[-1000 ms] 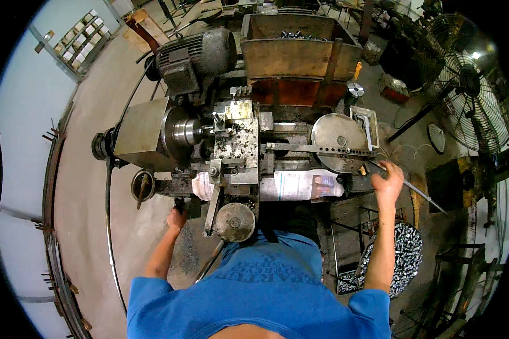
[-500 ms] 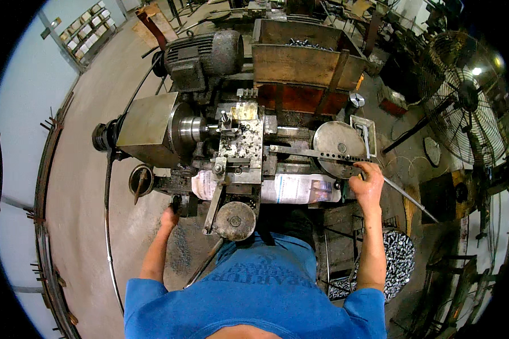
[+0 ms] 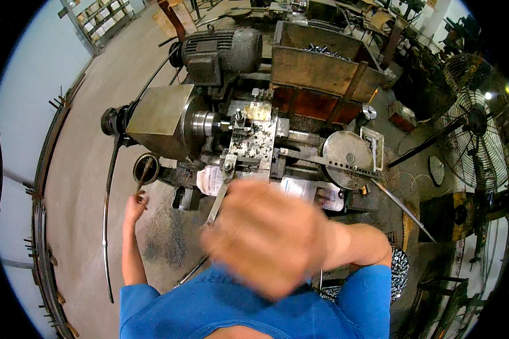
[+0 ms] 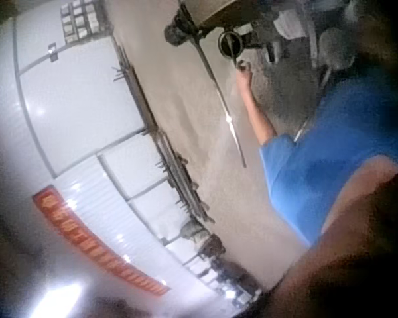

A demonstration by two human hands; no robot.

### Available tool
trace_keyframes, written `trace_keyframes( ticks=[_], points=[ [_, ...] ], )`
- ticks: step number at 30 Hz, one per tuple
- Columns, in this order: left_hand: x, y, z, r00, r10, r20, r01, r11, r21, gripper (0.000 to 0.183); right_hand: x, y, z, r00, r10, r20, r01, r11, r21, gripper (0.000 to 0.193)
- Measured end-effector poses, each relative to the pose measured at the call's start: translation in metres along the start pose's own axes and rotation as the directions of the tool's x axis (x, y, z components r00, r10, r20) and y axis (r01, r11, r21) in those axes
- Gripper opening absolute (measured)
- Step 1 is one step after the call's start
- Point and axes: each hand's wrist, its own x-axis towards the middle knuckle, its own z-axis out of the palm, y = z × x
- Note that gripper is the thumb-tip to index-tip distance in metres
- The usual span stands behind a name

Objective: The person operates a manual metal-working machine. They pull a lever to actuate the machine, rotate the head by hand, and then place the resulting metal coil into a large bin.

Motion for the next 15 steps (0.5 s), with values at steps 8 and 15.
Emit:
trace_keyframes(
  ticks=[8, 15],
  points=[
    [-0.058, 0.051, -0.113, 0.857, 0.081, -0.508, 0.044, 0.972, 0.229, 0.030, 0.040, -0.042, 0.018, 0.936, -0.004, -0.352, 0.005, 1.000, 0.004, 0.017],
    [-0.068, -0.071, -0.113, 0.893, -0.022, -0.450, 0.183, 0.931, 0.317, 0.039, 0.049, -0.037, 0.007, 0.998, 0.003, -0.057, 0.004, 0.993, 0.121, 0.016]
  ],
)
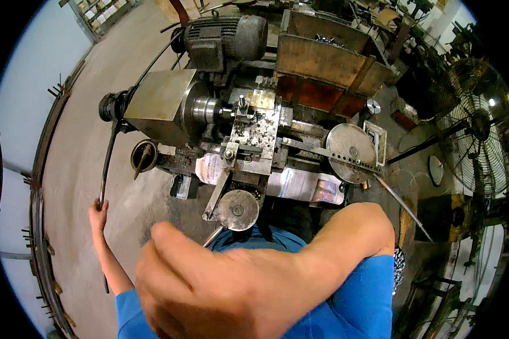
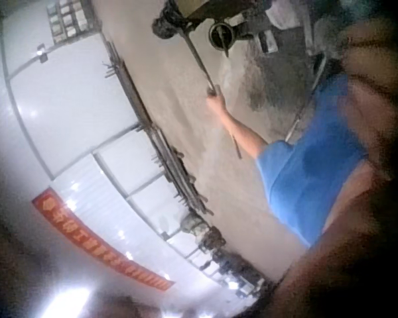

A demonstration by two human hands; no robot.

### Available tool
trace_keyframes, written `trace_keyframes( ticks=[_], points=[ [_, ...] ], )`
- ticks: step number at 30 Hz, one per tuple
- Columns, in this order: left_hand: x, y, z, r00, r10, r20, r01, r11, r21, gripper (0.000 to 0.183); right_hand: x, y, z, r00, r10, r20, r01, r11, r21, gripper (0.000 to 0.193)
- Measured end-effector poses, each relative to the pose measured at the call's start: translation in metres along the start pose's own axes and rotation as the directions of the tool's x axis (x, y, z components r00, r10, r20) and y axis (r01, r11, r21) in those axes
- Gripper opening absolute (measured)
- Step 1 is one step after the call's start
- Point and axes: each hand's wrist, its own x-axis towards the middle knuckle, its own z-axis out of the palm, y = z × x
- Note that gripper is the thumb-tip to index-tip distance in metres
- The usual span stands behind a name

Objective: The person operates a manual metal-working machine. They pull a lever to actuate the machine, rotate the head by hand, and then place the resulting metal coil into a large bin.

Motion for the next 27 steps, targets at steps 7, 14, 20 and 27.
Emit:
trace_keyframes(
  ticks=[7, 14, 20, 27],
  points=[
    [0.014, 0.010, 0.012, 0.981, -0.192, 0.013, 0.191, 0.980, 0.052, 0.036, -0.037, 0.099, 0.045, 0.816, 0.288, 0.502, -0.237, 0.957, -0.164, 0.017],
    [0.051, 0.001, 0.011, 0.963, -0.200, 0.177, 0.184, 0.977, 0.107, 0.033, -0.084, 0.204, 0.098, 0.733, 0.505, 0.457, -0.363, 0.857, -0.365, 0.036],
    [0.020, 0.028, -0.010, 0.971, -0.231, 0.063, 0.219, 0.964, 0.152, 0.028, -0.082, 0.228, 0.149, 0.542, 0.504, 0.673, -0.055, 0.820, -0.570, 0.022],
    [0.000, 0.072, 0.010, 0.938, -0.347, 0.018, 0.341, 0.930, 0.139, 0.023, -0.084, 0.248, 0.145, 0.566, 0.387, 0.728, -0.024, 0.890, -0.455, 0.012]
  ],
)
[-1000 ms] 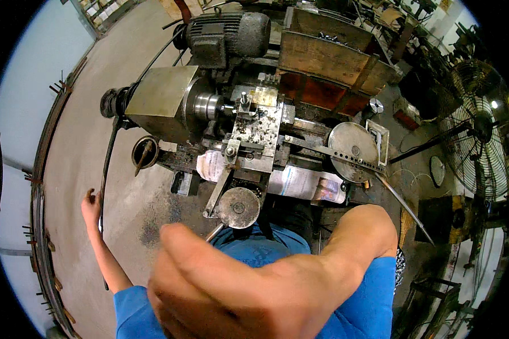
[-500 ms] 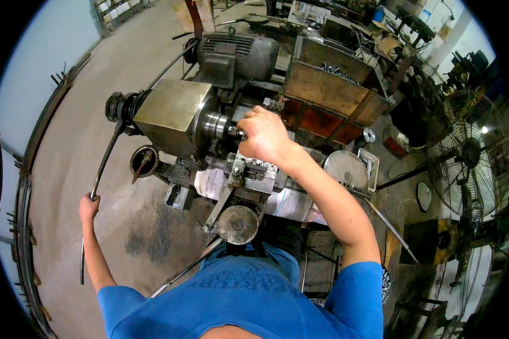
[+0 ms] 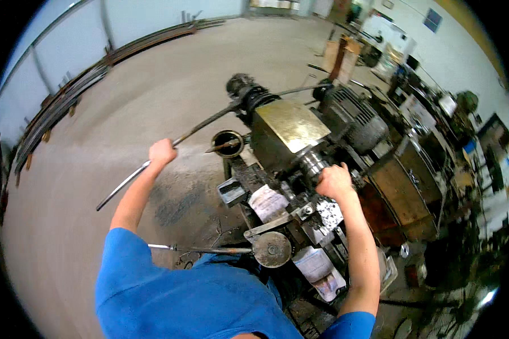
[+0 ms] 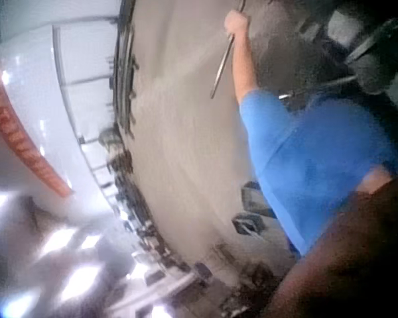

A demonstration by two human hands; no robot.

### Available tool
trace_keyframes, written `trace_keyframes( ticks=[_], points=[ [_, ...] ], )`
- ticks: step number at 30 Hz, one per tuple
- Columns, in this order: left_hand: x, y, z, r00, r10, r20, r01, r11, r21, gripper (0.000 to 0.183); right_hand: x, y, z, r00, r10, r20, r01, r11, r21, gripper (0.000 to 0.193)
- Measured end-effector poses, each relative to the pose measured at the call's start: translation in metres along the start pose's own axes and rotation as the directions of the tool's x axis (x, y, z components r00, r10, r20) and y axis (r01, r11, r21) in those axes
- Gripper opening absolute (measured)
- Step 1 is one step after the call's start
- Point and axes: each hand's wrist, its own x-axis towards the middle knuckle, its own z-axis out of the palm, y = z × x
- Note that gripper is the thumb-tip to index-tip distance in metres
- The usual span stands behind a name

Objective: The person operates a manual metal-working machine. They pull a lever to actuate the machine, rotate the head by hand, and then place the resulting metal coil into a large bin.

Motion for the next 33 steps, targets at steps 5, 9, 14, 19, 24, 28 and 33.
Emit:
trace_keyframes(
  ticks=[5, 9, 14, 19, 24, 28, 33],
  points=[
    [-0.027, -0.012, -0.005, 0.998, -0.056, 0.019, 0.058, 0.991, -0.124, 0.025, 0.017, -0.017, -0.014, 0.996, 0.086, 0.021, -0.089, 0.982, 0.168, 0.016],
    [-0.077, 0.021, -0.018, 0.996, -0.052, 0.070, 0.061, 0.988, -0.144, 0.026, 0.014, -0.013, -0.005, 0.993, 0.118, 0.009, -0.117, 0.968, 0.220, 0.019],
    [-0.087, 0.033, -0.018, 0.994, 0.034, 0.104, -0.010, 0.974, -0.226, 0.026, 0.006, -0.008, -0.004, 0.984, 0.172, 0.038, -0.177, 0.961, 0.214, 0.017],
    [-0.035, 0.026, -0.024, 0.863, 0.405, 0.302, -0.386, 0.914, -0.124, 0.041, 0.012, -0.011, -0.004, 0.976, 0.206, 0.073, -0.208, 0.978, 0.020, 0.021],
    [-0.017, 0.027, 0.007, 0.828, 0.428, 0.363, -0.052, 0.701, -0.711, 0.016, 0.020, -0.012, -0.009, 0.966, 0.234, 0.106, -0.240, 0.969, 0.052, 0.022],
    [-0.028, 0.035, 0.012, 0.872, 0.426, 0.240, -0.102, 0.639, -0.763, 0.015, -0.006, 0.006, -0.027, 0.965, 0.264, 0.009, -0.263, 0.957, 0.122, 0.020],
    [-0.029, 0.021, 0.009, 0.859, 0.437, 0.266, -0.063, 0.607, -0.792, 0.015, -0.075, 0.067, -0.087, 0.788, 0.614, -0.050, -0.504, 0.689, 0.522, 0.019]
  ],
)
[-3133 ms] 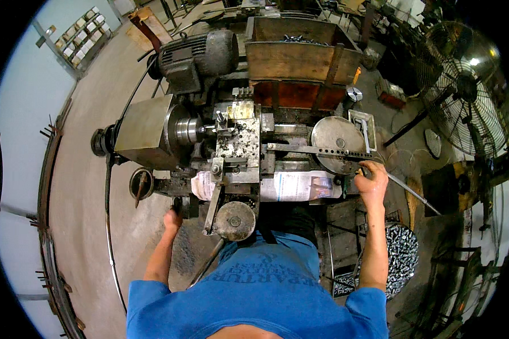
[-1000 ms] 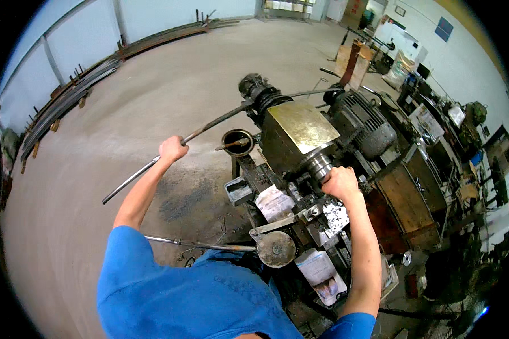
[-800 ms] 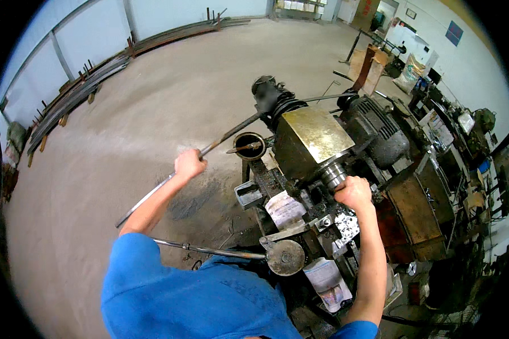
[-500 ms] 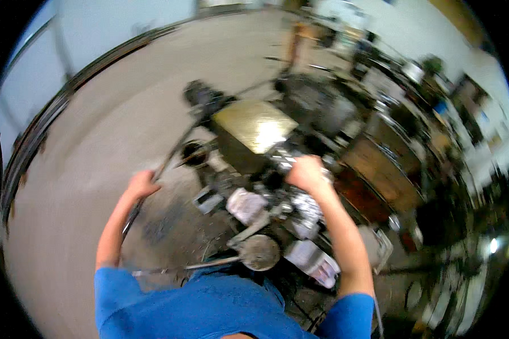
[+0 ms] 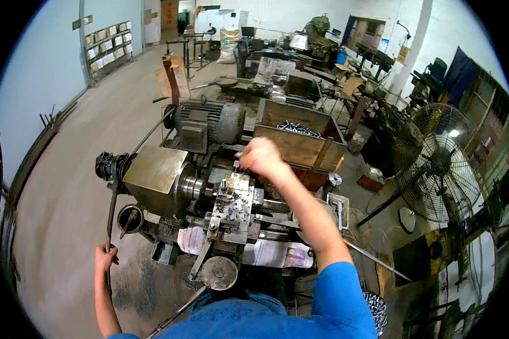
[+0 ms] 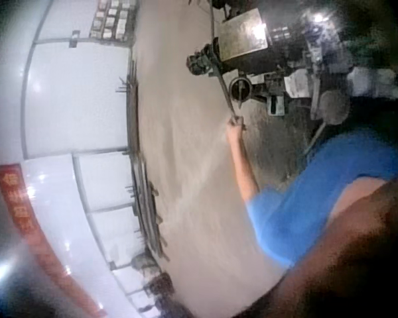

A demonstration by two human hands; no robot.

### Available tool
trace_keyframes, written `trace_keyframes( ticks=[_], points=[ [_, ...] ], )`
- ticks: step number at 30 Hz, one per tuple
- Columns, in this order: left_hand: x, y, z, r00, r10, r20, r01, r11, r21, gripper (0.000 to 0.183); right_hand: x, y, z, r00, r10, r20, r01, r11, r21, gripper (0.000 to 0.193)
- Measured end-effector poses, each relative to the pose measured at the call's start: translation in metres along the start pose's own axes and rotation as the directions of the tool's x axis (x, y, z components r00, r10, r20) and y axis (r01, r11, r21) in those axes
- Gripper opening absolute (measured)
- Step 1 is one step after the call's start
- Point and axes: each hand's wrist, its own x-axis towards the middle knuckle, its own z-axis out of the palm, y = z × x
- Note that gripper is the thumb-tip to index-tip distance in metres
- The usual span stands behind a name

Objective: The person operates a manual metal-working machine. They pull a lever to actuate the machine, rotate the head by hand, and then place the resulting metal coil into a large bin.

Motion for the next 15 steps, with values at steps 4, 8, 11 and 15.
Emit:
trace_keyframes(
  ticks=[4, 8, 11, 15],
  points=[
    [0.002, 0.012, 0.000, 0.996, 0.046, 0.076, -0.055, 0.991, 0.120, 0.014, 0.004, 0.058, -0.034, 0.941, 0.227, -0.251, -0.208, 0.973, 0.100, 0.037],
    [0.011, 0.000, 0.003, 0.993, 0.074, 0.091, -0.071, 0.997, -0.042, 0.015, -0.041, 0.060, -0.010, 0.929, -0.172, -0.328, 0.260, 0.933, 0.249, 0.041],
    [0.014, 0.011, 0.004, 0.986, 0.068, 0.152, -0.065, 0.998, -0.021, 0.020, -0.111, 0.056, 0.009, 0.915, -0.249, -0.318, 0.322, 0.926, 0.199, 0.040],
    [0.013, 0.028, 0.000, 0.947, -0.083, 0.312, 0.083, 0.996, 0.015, 0.023, -0.214, 0.097, 0.046, 0.972, 0.132, -0.192, -0.043, 0.911, 0.410, 0.040]
  ],
)
